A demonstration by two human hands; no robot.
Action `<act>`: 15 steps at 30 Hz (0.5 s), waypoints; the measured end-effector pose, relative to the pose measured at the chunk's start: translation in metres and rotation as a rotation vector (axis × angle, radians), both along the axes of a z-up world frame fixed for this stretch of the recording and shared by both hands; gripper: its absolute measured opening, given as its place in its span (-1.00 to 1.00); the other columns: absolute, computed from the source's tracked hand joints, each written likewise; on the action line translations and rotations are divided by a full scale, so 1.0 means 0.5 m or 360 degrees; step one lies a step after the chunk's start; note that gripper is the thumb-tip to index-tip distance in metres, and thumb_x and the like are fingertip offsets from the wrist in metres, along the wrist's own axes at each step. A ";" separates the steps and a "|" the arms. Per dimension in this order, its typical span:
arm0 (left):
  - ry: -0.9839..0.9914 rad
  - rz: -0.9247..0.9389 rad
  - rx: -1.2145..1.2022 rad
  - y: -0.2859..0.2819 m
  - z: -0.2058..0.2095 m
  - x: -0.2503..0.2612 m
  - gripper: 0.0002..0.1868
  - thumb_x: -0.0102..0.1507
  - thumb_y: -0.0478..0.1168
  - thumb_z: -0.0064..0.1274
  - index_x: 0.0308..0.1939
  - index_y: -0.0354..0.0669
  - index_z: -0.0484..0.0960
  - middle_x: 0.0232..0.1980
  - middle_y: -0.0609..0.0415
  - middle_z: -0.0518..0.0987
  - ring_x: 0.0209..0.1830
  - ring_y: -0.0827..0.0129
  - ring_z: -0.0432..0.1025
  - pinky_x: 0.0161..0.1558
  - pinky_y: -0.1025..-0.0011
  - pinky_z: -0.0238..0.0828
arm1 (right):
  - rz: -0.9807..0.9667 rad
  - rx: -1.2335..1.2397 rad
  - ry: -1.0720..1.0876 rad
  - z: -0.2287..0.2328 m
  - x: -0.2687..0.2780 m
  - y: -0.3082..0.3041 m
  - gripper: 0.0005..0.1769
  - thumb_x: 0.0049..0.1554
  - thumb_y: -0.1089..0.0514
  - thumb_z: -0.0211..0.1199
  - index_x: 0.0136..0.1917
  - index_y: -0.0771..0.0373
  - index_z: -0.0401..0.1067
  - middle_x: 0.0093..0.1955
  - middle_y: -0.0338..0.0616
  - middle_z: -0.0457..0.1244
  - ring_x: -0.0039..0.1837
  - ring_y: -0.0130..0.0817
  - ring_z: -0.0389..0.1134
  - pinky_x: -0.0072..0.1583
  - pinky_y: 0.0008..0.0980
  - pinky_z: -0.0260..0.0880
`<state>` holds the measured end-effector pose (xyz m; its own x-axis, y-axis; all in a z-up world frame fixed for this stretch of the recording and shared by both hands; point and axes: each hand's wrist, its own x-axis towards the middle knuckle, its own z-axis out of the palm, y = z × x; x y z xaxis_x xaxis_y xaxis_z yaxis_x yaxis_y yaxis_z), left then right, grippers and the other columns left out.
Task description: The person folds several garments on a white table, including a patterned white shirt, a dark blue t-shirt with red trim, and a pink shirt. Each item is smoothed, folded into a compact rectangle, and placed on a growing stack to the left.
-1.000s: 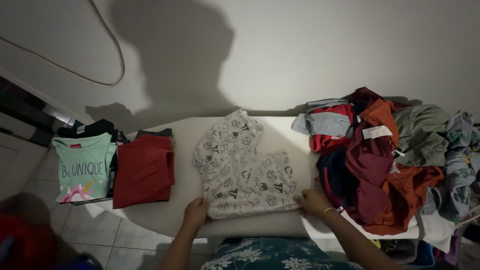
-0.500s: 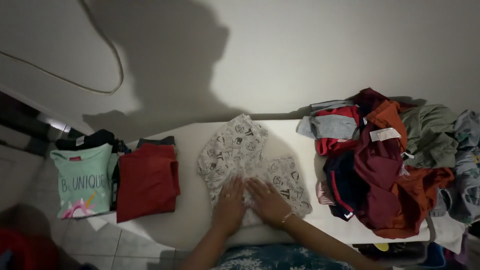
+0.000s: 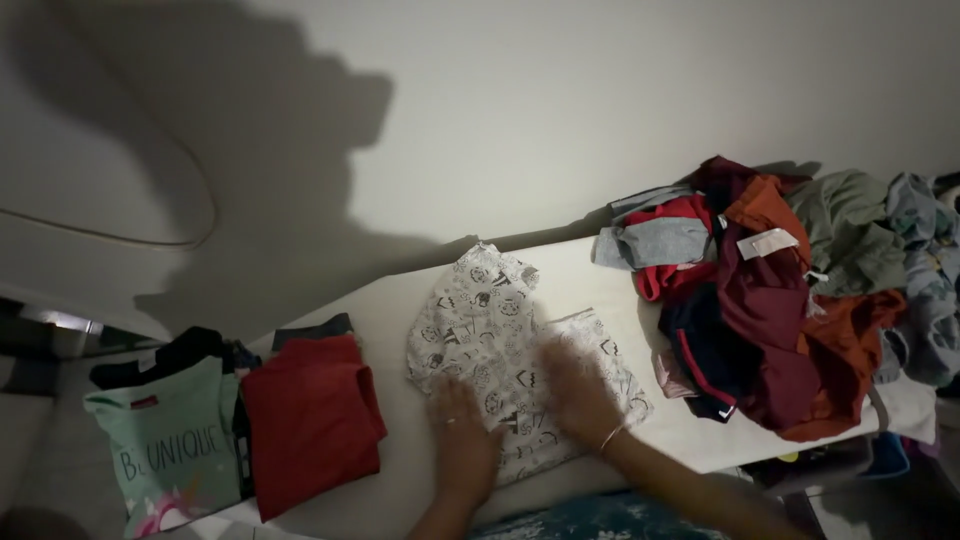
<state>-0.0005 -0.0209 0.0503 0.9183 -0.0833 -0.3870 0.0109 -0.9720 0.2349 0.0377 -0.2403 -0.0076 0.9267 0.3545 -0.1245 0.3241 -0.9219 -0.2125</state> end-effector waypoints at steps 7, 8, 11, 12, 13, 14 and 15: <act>0.0024 -0.0109 -0.0039 -0.004 -0.001 0.008 0.04 0.30 0.23 -0.02 0.53 -0.42 -0.17 0.64 -0.33 -0.36 0.65 -0.05 -0.57 0.54 0.03 -0.64 | 0.0116 0.0031 0.0296 0.010 -0.011 -0.040 -0.18 0.25 -0.20 -0.04 0.65 0.06 -0.18 0.72 -0.11 -0.34 0.70 -0.25 -0.37 0.57 0.12 -0.51; 0.0069 -0.0074 -0.0039 -0.002 0.003 0.009 0.05 0.30 0.23 -0.01 0.54 -0.41 -0.18 0.65 -0.34 -0.39 0.65 -0.06 -0.58 0.54 0.05 -0.64 | -0.0039 -0.0096 0.0296 0.024 0.005 -0.067 -0.19 0.25 -0.23 -0.05 0.65 -0.01 -0.19 0.72 -0.18 -0.34 0.70 -0.27 -0.38 0.57 0.17 -0.53; 0.0006 -0.0059 -0.0045 0.001 0.002 0.013 0.06 0.29 0.21 -0.01 0.57 -0.40 -0.17 0.67 -0.38 -0.37 0.64 -0.09 -0.54 0.53 0.04 -0.61 | -0.0230 -0.0105 0.0242 0.067 0.062 -0.135 -0.22 0.21 -0.23 -0.04 0.64 -0.08 -0.06 0.72 -0.18 -0.25 0.69 -0.17 -0.30 0.49 0.25 -0.43; -0.0050 -0.0067 -0.0047 0.002 0.001 0.013 0.05 0.29 0.21 -0.02 0.58 -0.41 -0.16 0.67 -0.39 -0.35 0.63 -0.10 -0.51 0.52 0.03 -0.59 | -0.0245 -0.0045 0.0215 0.077 0.081 -0.144 -0.22 0.20 -0.21 -0.03 0.64 -0.08 0.00 0.72 -0.15 -0.19 0.68 -0.11 -0.26 0.45 0.26 -0.38; -0.0144 -0.0034 -0.0067 0.002 -0.001 0.016 -0.01 0.30 0.17 -0.02 0.54 -0.41 -0.09 0.66 -0.38 -0.26 0.62 -0.12 -0.41 0.51 0.04 -0.49 | -0.0280 -0.0113 0.0203 0.084 0.100 -0.143 -0.36 0.22 -0.18 -0.03 0.53 -0.06 0.12 0.63 -0.17 -0.08 0.64 -0.16 -0.15 0.50 0.19 -0.28; -0.0239 -0.0001 -0.0087 0.000 -0.003 0.024 -0.08 0.30 0.13 -0.02 0.50 -0.41 -0.02 0.65 -0.37 -0.17 0.60 -0.13 -0.31 0.50 0.04 -0.40 | -0.0315 -0.0181 0.0190 0.090 0.121 -0.139 -0.49 0.25 -0.16 -0.03 0.42 -0.04 0.24 0.54 -0.19 0.03 0.60 -0.21 -0.05 0.55 0.12 -0.18; -0.0335 0.0032 -0.0106 -0.001 -0.004 0.029 -0.14 0.31 0.10 -0.02 0.47 -0.42 0.04 0.64 -0.36 -0.08 0.59 -0.14 -0.21 0.50 0.05 -0.31 | -0.0350 -0.0251 0.0178 0.093 0.144 -0.132 -0.59 0.28 -0.14 -0.03 0.31 -0.03 0.37 0.45 -0.22 0.14 0.57 -0.26 0.06 0.60 0.05 -0.09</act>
